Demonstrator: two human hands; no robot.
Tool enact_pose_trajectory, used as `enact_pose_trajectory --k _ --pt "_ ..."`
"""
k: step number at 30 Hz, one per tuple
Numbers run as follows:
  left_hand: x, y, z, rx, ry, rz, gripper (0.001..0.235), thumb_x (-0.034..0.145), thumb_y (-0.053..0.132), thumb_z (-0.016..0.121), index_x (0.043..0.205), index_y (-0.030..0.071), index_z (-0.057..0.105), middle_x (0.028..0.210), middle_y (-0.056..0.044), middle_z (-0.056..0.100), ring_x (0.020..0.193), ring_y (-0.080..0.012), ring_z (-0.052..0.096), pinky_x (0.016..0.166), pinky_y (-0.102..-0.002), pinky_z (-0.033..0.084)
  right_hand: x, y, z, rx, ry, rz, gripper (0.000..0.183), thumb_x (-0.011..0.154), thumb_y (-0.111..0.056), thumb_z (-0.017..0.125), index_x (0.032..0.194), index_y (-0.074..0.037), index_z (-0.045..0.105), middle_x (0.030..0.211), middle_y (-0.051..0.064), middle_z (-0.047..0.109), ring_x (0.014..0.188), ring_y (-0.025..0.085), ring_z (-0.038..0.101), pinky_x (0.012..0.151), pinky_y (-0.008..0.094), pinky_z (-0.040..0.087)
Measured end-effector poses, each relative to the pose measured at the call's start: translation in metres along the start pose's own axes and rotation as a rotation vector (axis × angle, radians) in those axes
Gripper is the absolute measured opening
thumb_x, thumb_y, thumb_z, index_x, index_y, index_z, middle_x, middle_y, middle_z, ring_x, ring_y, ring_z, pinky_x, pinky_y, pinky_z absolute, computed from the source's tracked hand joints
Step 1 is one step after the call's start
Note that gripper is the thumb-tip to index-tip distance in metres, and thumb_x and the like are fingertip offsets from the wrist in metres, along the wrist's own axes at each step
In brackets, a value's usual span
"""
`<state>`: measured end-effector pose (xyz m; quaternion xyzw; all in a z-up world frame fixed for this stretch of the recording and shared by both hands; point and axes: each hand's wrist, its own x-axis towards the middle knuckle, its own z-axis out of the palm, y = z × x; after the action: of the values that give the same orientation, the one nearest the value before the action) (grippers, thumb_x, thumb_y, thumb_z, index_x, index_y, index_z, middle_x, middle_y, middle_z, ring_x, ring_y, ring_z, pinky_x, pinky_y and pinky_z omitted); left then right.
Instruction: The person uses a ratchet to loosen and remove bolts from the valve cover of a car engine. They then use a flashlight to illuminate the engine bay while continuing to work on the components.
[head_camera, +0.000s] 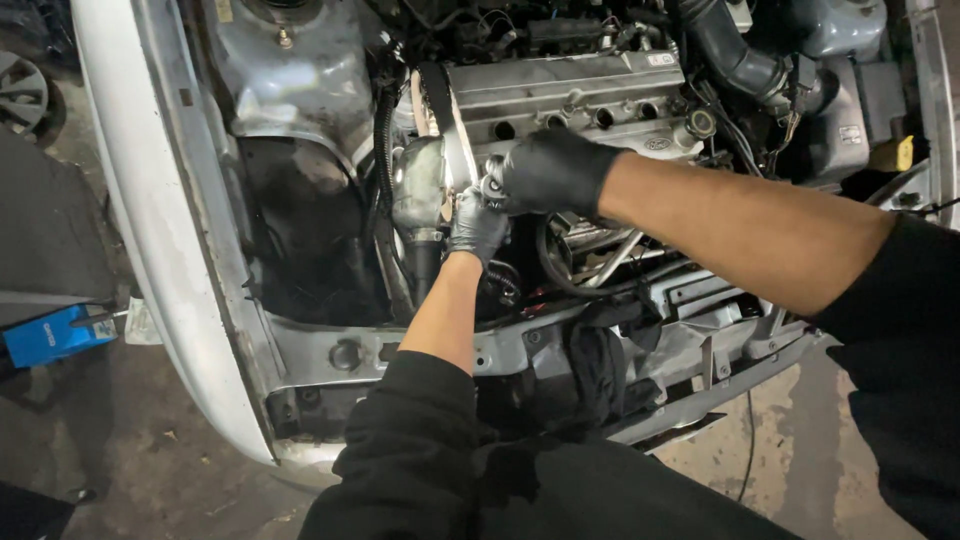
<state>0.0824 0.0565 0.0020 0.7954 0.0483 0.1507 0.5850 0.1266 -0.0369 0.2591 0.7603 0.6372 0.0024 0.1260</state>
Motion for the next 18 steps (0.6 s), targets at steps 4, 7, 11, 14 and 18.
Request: enact_pose_trajectory --k 4,7,11,14,18 --pt "-0.005 0.016 -0.005 -0.012 0.003 -0.006 0.021 0.093 0.013 0.058 0.106 0.006 0.073 0.1 -0.014 0.078 0.093 -0.0303 0.075 0.082 -0.04 0.058 -0.006 0.006 0.032 0.177 0.111 0.037 0.012 0.087 -0.029 0.067 0.091 -0.019 0.074 0.076 0.007 0.07 0.069 0.028 0.071 0.062 0.043 0.057" --pt "-0.005 0.025 -0.002 0.258 0.034 -0.241 0.022 0.1 0.024 0.064 0.104 0.004 0.071 0.096 -0.019 0.075 0.092 -0.0363 0.071 0.08 -0.044 0.055 -0.006 -0.006 -0.027 0.087 0.415 -0.134 0.017 0.075 -0.03 0.064 0.088 -0.02 0.07 0.076 0.007 0.07 0.075 0.029 0.073 0.071 0.044 0.059" --pt "-0.007 -0.028 0.015 0.16 0.213 0.021 0.024 0.096 0.018 0.061 0.11 0.0 0.069 0.1 -0.021 0.074 0.091 -0.038 0.07 0.078 -0.045 0.055 0.002 0.003 0.004 -0.162 0.569 -0.325 0.021 0.074 -0.026 0.064 0.094 -0.02 0.069 0.089 0.007 0.073 0.091 0.029 0.076 0.078 0.042 0.061" --pt "-0.004 -0.043 0.021 0.206 0.19 -0.046 0.019 0.09 0.02 0.061 0.091 0.001 0.065 0.087 -0.02 0.071 0.082 -0.0341 0.07 0.076 -0.043 0.057 0.005 -0.002 -0.008 -0.053 0.139 -0.095 0.019 0.087 -0.025 0.067 0.104 -0.02 0.072 0.096 0.007 0.074 0.09 0.028 0.075 0.073 0.04 0.059" --pt "-0.002 0.01 -0.004 0.201 0.018 -0.101 0.02 0.082 0.016 0.062 0.094 0.004 0.073 0.085 -0.022 0.074 0.083 -0.0379 0.072 0.077 -0.048 0.057 0.006 -0.001 0.005 0.029 -0.108 -0.002 0.015 0.09 -0.026 0.064 0.1 -0.017 0.071 0.088 0.008 0.073 0.081 0.027 0.073 0.066 0.042 0.059"
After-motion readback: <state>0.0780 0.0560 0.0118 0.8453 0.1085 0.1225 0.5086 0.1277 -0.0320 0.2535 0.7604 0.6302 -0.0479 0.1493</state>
